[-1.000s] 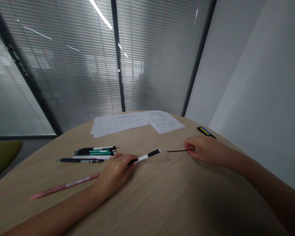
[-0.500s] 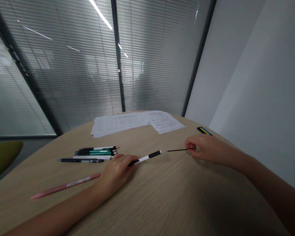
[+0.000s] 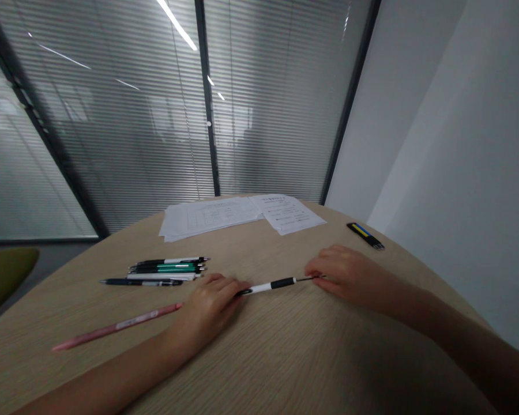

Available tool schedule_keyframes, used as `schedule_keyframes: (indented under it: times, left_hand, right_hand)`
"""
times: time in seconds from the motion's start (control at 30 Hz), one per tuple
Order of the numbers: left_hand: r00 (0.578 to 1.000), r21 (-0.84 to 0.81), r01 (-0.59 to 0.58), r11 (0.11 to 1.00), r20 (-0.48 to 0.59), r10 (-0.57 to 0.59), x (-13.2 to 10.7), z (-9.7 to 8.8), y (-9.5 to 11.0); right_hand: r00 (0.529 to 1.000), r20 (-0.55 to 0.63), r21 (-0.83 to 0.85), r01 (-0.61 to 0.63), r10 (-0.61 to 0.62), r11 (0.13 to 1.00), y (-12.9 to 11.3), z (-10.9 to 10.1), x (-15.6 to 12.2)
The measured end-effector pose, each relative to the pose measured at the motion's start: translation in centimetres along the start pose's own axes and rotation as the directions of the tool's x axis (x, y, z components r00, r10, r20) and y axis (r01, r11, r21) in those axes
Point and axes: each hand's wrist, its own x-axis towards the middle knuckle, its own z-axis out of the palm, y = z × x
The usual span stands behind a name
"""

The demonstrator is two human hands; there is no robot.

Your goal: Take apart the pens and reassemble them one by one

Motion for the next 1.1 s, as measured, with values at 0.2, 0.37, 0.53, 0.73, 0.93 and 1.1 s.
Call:
schedule_keyframes:
  times: [0.2, 0.37, 0.53, 0.73, 0.93, 1.1]
  left_hand:
    - [0.976, -0.231, 0.217, 0.948, 0.034, -0.215, 0.2, -0.1, -0.2]
    - [0.928, -0.598, 0.356, 0.717, 0.139, -0.345, 0.7, -0.2, 0.2]
    - [0.893, -0.74, 0.406, 0.536, 0.198, -0.403, 0.8, 0.0, 0.3]
    - [0.885, -0.728, 0.416, 0.544, 0.186, -0.427, 0.7, 0.1, 0.2]
    - [0.916, -0.651, 0.373, 0.661, 0.147, -0.373, 0.8, -0.3, 0.9]
    - [0.938, -0.593, 0.34, 0.73, 0.159, -0.308, 0.5, -0.4, 1.3]
  right_hand:
    - [0.975, -0.207, 0.041, -0.075, 0.082, 0.996, 0.9, -1.2, -0.6]
    - [0.963, -0.194, 0.008, -0.187, 0.185, 0.982, 5.0, -0.9, -0.3]
    - [0.968, 0.028, -0.081, -0.247, 0.25, 0.966, 8.0, 2.0, 0.4]
    - [0.956, 0.099, -0.105, -0.264, 0.274, 0.959, 8.1, 4.1, 0.8]
    - [0.958, 0.102, -0.099, -0.26, 0.269, 0.961, 7.8, 5.4, 0.9]
    - [0.959, 0.075, -0.064, -0.271, 0.275, 0.961, 7.0, 6.0, 1.2]
